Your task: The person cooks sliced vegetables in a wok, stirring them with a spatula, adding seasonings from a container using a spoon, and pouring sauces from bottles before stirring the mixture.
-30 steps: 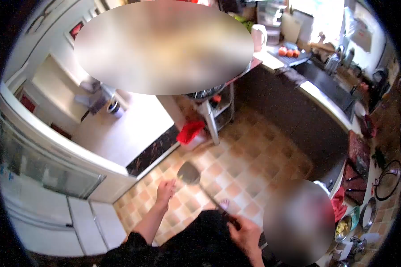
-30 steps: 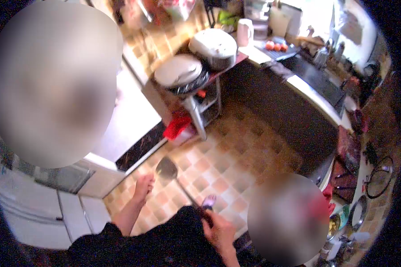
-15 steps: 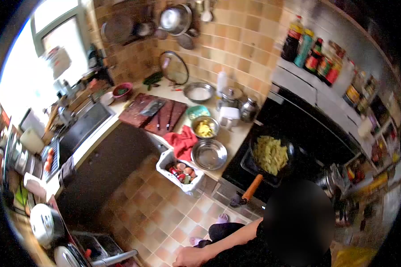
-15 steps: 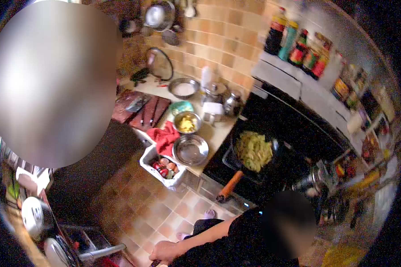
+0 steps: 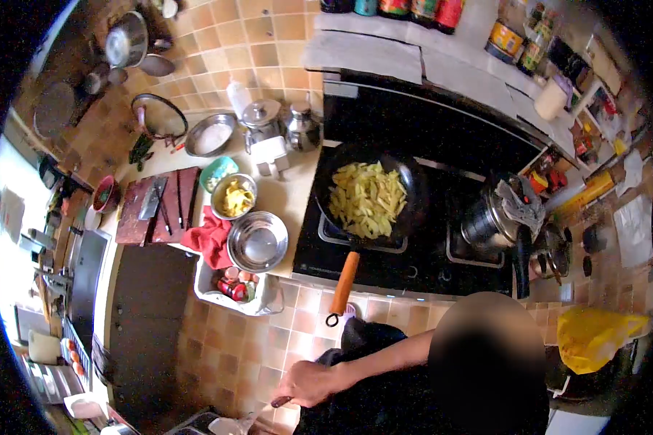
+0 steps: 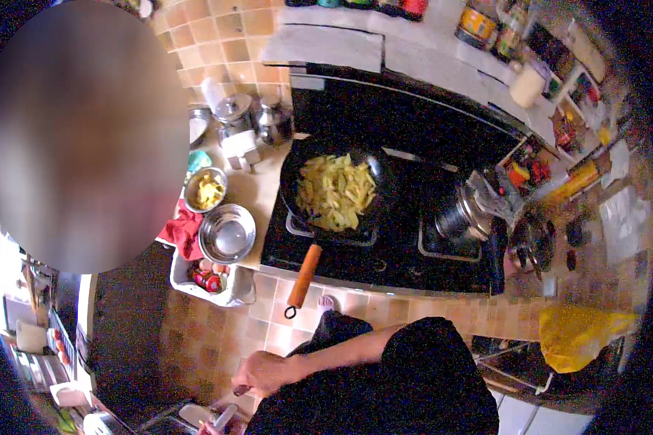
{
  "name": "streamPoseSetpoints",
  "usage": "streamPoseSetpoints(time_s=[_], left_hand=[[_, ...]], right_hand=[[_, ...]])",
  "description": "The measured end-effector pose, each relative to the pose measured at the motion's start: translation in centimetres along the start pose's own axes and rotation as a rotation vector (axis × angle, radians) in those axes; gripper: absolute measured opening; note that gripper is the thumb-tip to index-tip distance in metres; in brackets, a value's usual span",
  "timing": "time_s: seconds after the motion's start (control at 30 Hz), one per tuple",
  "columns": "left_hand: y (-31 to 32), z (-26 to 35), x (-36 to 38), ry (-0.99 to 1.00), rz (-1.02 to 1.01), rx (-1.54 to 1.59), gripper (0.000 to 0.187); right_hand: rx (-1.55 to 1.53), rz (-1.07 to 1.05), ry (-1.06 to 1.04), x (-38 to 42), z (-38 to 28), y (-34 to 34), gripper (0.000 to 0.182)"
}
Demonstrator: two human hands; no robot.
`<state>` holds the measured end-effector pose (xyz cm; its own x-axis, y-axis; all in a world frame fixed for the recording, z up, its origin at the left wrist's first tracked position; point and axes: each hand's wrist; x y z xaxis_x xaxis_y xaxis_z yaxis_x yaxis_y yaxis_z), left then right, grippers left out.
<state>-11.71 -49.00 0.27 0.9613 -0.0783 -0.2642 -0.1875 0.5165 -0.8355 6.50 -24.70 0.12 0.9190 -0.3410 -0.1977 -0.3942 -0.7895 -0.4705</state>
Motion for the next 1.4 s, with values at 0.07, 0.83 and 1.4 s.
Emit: streamPoseSetpoints(time_s=[0.07,0.83,1.4], left_hand=[[1.7,2.3,-0.5,0.104,0.008,-0.066,0.041],[12.5,11.7,-6.5,0.923,0.229,-0.175,0.023],[12.0,12.1,-13.2,0.496,-0.167,0.177,0.024]], right_hand=[[0.049,0.002,0.069,0.7,0.5,-1.8,0.016],[0.091,0.342,0.147,1.4,4.3,-10.7,0.014],[0.16,0.443,0.174,-0.4,5.0,-11.6,0.016]])
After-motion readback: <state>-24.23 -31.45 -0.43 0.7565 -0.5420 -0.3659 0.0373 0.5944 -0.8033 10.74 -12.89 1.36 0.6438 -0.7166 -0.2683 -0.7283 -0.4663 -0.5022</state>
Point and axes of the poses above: each hand's wrist, its own x-axis away from the middle knuckle, its own y-axis out of the palm, z = x × y, and after that the axes turned 8 degrees about z, right-handed
